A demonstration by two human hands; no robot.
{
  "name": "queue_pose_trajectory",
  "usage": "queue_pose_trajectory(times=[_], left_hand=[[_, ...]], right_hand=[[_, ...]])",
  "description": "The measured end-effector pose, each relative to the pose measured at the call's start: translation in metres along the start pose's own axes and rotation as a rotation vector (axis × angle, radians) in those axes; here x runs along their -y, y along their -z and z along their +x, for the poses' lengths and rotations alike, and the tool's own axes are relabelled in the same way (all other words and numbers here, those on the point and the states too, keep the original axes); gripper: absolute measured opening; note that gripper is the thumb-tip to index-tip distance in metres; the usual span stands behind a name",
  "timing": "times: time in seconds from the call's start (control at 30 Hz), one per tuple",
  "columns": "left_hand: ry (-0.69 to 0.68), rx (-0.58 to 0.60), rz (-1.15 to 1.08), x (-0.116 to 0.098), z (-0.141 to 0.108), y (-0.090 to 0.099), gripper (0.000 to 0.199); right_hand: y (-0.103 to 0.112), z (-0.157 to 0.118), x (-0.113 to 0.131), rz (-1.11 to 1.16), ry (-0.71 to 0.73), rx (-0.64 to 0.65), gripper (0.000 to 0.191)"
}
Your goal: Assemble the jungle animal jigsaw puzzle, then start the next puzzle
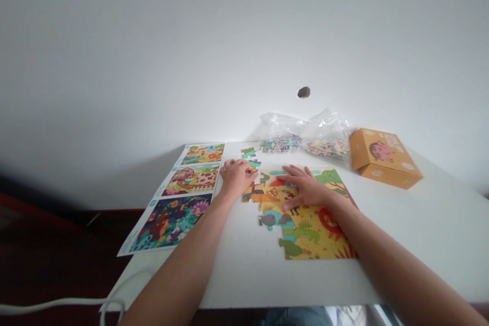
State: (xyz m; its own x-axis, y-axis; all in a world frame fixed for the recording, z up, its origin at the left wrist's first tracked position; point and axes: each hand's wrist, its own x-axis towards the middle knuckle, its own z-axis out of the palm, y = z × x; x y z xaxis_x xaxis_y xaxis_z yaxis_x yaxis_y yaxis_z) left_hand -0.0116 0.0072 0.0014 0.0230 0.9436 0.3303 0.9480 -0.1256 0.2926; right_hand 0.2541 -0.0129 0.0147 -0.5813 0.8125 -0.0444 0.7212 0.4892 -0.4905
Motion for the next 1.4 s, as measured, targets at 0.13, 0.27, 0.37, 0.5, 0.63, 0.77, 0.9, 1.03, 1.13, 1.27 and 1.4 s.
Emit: queue_pose_trajectory(times=[0.13, 0.27, 0.37, 0.5, 0.63, 0.77, 0.9, 1.03, 1.13, 1.27, 1.4], left_hand=[[0.031, 0.003, -0.003, 0.0, 0.002, 0.001, 0.019], [0.065, 0.001, 0.009, -0.002, 0.002, 0.0, 0.024], [0.102, -0.009, 0.02, -0.002, 0.002, -0.002, 0.039], [0.136, -0.015, 0.002, 0.0, 0.003, 0.0, 0.052], [0.248, -0.046, 0.054, 0.004, 0.004, 0.006, 0.049], [0.33, -0.008, 0.125, 0.008, 0.002, 0.01, 0.045], [0.33, 0.006, 0.11, 0.01, 0.003, 0.01, 0.047], [0.376, -0.017, 0.095, 0.013, 0.006, 0.009, 0.052], [0.412, -0.027, 0.102, 0.015, 0.007, 0.008, 0.056], [0.437, -0.019, 0.084, 0.016, 0.008, 0.007, 0.058], [0.416, -0.112, -0.025, 0.014, 0.009, 0.007, 0.063]], right_hand=[[0.001, 0.0, 0.0, 0.003, 0.005, -0.001, 0.099], [0.0, 0.001, -0.001, 0.008, 0.009, -0.004, 0.098], [-0.001, 0.001, -0.003, 0.003, 0.012, -0.004, 0.098], [-0.002, 0.001, -0.003, 0.0, 0.011, -0.005, 0.098], [0.0, 0.0, -0.001, 0.001, 0.007, -0.005, 0.099], [0.0, 0.0, 0.001, 0.008, 0.013, -0.006, 0.099], [-0.001, 0.0, -0.001, 0.003, 0.014, -0.007, 0.098], [-0.001, 0.0, -0.003, 0.007, 0.017, -0.01, 0.098], [-0.001, 0.0, -0.002, 0.01, 0.017, -0.01, 0.098], [0.001, 0.0, -0.001, 0.007, 0.009, -0.005, 0.098], [0.0, -0.001, -0.002, 0.002, 0.013, -0.008, 0.098]])
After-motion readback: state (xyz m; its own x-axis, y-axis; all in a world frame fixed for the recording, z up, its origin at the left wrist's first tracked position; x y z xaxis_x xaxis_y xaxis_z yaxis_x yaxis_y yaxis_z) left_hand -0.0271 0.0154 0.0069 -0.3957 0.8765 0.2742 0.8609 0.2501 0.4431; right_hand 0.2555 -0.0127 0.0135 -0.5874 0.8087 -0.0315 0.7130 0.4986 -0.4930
